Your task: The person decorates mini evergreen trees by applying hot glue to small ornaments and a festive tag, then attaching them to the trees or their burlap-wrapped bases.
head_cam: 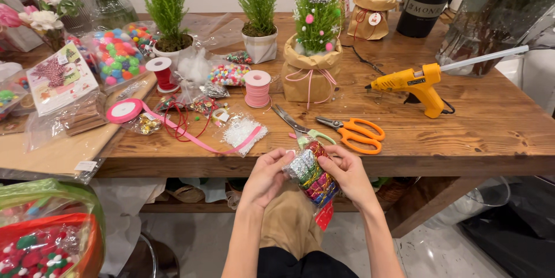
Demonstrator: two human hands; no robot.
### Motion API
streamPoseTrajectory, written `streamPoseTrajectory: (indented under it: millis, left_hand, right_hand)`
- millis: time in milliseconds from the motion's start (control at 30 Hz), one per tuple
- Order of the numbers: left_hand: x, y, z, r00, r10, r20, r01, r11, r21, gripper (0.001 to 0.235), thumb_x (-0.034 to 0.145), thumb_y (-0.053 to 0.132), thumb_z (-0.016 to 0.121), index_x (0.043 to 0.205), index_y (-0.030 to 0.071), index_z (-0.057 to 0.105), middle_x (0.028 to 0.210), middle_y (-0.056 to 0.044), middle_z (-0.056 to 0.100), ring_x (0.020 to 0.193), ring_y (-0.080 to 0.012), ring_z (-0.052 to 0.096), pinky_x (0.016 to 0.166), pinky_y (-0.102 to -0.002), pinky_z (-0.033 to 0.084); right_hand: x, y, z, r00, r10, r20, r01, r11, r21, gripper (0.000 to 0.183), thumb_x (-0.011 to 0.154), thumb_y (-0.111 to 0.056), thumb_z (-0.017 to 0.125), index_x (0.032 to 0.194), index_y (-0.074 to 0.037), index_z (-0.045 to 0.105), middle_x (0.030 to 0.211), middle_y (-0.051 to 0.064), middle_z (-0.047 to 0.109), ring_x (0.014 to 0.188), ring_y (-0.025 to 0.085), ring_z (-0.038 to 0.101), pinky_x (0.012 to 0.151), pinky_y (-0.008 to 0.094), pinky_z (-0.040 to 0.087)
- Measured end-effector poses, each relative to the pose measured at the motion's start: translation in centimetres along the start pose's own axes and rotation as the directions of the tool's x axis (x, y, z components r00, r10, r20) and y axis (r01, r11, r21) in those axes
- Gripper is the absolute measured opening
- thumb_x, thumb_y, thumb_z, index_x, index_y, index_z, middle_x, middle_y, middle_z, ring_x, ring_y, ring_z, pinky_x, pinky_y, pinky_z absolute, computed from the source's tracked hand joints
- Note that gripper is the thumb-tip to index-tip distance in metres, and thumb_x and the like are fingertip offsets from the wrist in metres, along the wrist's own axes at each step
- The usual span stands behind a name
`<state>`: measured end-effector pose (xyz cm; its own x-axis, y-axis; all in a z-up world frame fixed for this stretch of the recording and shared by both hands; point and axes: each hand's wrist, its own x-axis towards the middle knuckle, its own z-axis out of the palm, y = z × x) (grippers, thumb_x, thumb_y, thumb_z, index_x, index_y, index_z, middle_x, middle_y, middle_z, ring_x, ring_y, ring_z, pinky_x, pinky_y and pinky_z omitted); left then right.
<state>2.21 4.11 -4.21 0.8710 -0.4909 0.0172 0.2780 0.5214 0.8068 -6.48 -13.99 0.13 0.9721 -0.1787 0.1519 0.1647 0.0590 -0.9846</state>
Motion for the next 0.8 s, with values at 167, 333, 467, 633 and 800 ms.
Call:
streamPoseTrajectory:
  millis: [167, 333, 467, 633, 800]
  left_hand:
    - [1.3, -0.4, -0.6, 0.997, 0.039, -0.061, -0.032, 0.995, 0.1, 0.017, 0.094, 0.015, 0.072, 0.086, 0.002, 0.064, 0.071, -0.004, 0.062, 0.06, -0.0095, 0.06, 0.055, -0.019, 0.051]
    - [0.7, 2.5, 1.1, 0.999, 0.027, -0.047, -0.02, 0.989, 0.146, 0.018, 0.096, 0.016, 0.069, 0.088, 0.003, 0.06, 0.071, -0.003, 0.06, 0.063, -0.009, 0.059, 0.058, -0.019, 0.053]
    - [1.1, 4.6, 1.1, 0.999, 0.041, 0.011, -0.042, 0.973, 0.229, 0.015, 0.1, 0.015, 0.062, 0.092, 0.005, 0.056, 0.063, -0.001, 0.049, 0.044, -0.005, 0.044, 0.039, -0.016, 0.034]
    - [1.1, 8.7, 4.1, 0.991, 0.058, 0.122, -0.091, 0.953, 0.29, 0.017, 0.1, 0.014, 0.062, 0.092, -0.001, 0.064, 0.065, -0.008, 0.056, 0.044, -0.0088, 0.05, 0.038, -0.02, 0.04]
    - [4.4, 8.9, 3.9, 0.928, -0.065, 0.368, -0.088, 0.919, 0.385, 0.018, 0.092, -0.001, 0.06, 0.107, -0.003, 0.07, 0.079, -0.012, 0.067, 0.051, -0.0065, 0.056, 0.043, -0.017, 0.043]
  right_hand:
    - [-0.2, -1.6, 0.5, 1.0, 0.008, 0.0, -0.008, 1.0, 0.0, 0.027, 0.089, -0.01, 0.075, 0.113, -0.002, 0.07, 0.078, 0.011, 0.078, 0.072, 0.011, 0.067, 0.074, 0.03, 0.058]
    - [0.3, -1.8, 0.0, 0.999, -0.007, -0.031, 0.007, 1.0, 0.015, 0.03, 0.087, -0.007, 0.076, 0.115, 0.001, 0.069, 0.079, 0.015, 0.078, 0.072, 0.013, 0.069, 0.074, 0.032, 0.058]
    - [0.1, -1.8, -0.4, 0.997, -0.03, -0.074, 0.022, 0.994, -0.11, 0.039, 0.08, -0.011, 0.083, 0.116, -0.003, 0.071, 0.086, 0.016, 0.078, 0.077, 0.015, 0.067, 0.077, 0.033, 0.059]
    - [0.6, -2.1, -0.3, 0.987, -0.101, -0.128, 0.09, 0.992, -0.089, 0.042, 0.086, -0.016, 0.078, 0.125, -0.005, 0.067, 0.096, 0.012, 0.075, 0.082, 0.012, 0.062, 0.082, 0.032, 0.056]
    - [-0.2, -3.1, 0.3, 0.977, -0.108, -0.183, 0.103, 0.994, -0.037, 0.046, 0.091, -0.016, 0.072, 0.132, -0.001, 0.061, 0.111, 0.017, 0.072, 0.099, 0.018, 0.065, 0.093, 0.038, 0.054]
